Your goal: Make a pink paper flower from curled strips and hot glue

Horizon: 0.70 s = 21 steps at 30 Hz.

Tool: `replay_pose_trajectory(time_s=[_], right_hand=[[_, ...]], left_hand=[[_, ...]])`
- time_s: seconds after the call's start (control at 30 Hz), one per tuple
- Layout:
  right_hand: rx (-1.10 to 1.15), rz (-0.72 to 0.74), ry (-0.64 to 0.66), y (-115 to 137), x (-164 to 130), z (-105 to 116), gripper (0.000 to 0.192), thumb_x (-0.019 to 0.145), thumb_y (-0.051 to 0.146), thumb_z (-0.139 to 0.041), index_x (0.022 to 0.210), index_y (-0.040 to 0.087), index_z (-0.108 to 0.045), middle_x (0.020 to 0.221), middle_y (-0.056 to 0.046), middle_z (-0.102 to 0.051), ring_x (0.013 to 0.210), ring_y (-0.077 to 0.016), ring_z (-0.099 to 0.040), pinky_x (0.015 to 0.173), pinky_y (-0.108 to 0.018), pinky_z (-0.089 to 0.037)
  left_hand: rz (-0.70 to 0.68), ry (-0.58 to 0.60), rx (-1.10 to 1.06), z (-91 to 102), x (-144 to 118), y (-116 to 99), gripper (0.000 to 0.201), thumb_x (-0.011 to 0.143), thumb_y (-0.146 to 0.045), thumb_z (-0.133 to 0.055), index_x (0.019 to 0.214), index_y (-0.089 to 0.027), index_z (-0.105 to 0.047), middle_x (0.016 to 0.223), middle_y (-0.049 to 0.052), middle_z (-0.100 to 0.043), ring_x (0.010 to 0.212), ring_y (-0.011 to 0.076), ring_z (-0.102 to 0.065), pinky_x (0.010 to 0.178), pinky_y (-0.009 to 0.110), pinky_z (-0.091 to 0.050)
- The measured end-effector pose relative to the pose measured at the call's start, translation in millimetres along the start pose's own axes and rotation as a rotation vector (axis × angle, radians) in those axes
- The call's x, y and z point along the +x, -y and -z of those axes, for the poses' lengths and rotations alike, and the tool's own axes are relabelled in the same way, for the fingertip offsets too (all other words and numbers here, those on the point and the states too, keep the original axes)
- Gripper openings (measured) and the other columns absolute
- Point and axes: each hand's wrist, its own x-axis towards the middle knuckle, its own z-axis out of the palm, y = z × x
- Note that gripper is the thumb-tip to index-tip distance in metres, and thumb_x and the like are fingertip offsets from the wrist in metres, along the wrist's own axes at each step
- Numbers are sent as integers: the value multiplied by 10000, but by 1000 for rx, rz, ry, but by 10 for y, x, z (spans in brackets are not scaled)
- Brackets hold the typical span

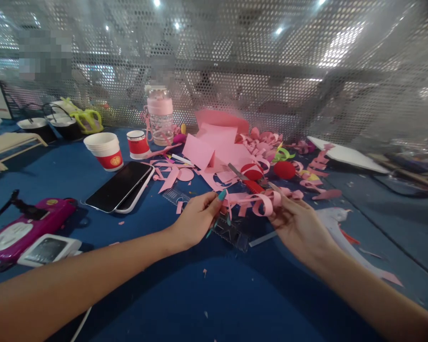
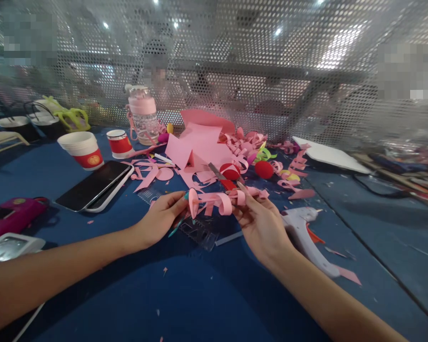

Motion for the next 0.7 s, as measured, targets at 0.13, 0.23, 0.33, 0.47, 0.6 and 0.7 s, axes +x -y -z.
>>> replay_pose_trajectory(time_s=[0.13,0.23,0.33,0.47,0.6,0.7], right_hand=[[-14,6,9,-10,0,3,73,593,87,-663,608,141,-617,549,37,-621,475,-71,-582,447,-146,-516],[-24,16,17,-11,-6,-1,96,575,98,-685,606,145,-608,541,40,-616,469,-73,-580,438,-144,-508],[-24,33,24,-7,-17,-2,127,562,103,-702,625,147,-601,539,43,-618,460,-73,-577,423,-144,-500],[-23,56,53,8,-43,-6,154,571,130,-715,668,161,-599,558,48,-631,472,-68,-589,433,-131,-498],[-45,79,52,21,-61,-22,139,594,149,-704,674,163,-592,606,17,-665,509,-83,-612,449,-134,-504],[-55,90,48,22,-68,-34,135,596,160,-707,667,159,-593,602,11,-667,510,-83,-613,451,-129,-504]], left_hand=[[-19,13,59,3,-7,-7,362,846,-467,-386,629,-182,-434,475,-64,-338,408,58,-300,396,214,-223],[-30,0,93,1,-13,0,358,853,-463,-375,657,-177,-462,481,-61,-342,418,60,-303,402,216,-225],[-43,-13,106,-9,-28,-3,329,851,-446,-396,686,-175,-481,488,-62,-345,431,61,-301,410,216,-227],[-69,-33,161,-16,-55,-37,363,873,-445,-341,645,-180,-438,496,-58,-354,448,65,-308,438,223,-245],[-93,-60,249,-13,-66,-64,368,879,-437,-334,622,-183,-407,507,-58,-364,458,69,-313,458,230,-247],[-124,-72,291,-12,-66,-66,371,883,-428,-328,613,-183,-395,516,-55,-370,474,73,-323,473,232,-254]])
